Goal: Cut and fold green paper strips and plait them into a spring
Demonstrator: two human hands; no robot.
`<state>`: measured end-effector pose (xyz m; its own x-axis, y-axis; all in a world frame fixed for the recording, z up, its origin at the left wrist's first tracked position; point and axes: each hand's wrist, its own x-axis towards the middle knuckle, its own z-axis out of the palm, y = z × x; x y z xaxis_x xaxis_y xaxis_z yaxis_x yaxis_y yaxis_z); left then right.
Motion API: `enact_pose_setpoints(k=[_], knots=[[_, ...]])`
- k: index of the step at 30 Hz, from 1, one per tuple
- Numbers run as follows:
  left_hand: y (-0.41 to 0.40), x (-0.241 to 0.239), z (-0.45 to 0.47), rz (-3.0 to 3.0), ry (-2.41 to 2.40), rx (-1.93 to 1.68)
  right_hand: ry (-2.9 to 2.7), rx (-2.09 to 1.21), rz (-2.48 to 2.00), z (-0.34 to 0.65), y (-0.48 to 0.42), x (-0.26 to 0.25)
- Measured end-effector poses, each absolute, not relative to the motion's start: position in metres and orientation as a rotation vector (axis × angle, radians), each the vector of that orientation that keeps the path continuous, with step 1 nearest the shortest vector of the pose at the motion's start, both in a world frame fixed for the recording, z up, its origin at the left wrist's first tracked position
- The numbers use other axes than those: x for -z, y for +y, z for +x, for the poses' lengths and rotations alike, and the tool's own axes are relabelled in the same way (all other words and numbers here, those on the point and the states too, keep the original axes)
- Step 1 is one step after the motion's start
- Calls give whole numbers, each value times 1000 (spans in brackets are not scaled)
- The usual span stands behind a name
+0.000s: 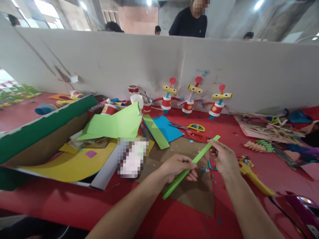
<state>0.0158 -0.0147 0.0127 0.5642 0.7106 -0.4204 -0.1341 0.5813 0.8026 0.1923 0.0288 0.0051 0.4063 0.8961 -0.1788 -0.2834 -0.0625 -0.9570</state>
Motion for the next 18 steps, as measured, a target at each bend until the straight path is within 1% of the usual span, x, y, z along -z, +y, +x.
enact_pose_setpoints(k=[3, 8, 10, 13, 18], knots=[[-19, -8, 19, 850, 875, -541, -715, -1051, -1295, 190, 28, -1], [-24, -10, 22, 954, 853, -571, -864, -734, -1229, 190, 23, -7], [-27, -15, 22, 1040, 869, -567, -834, -776, -1239, 194, 25, -9], [-39, -21, 23, 1252, 1043, -540, -732, -829, -1274, 203, 29, -9], [-80, -18, 18, 1511, 1142, -555, -677, -595, -1270, 214, 28, -13]])
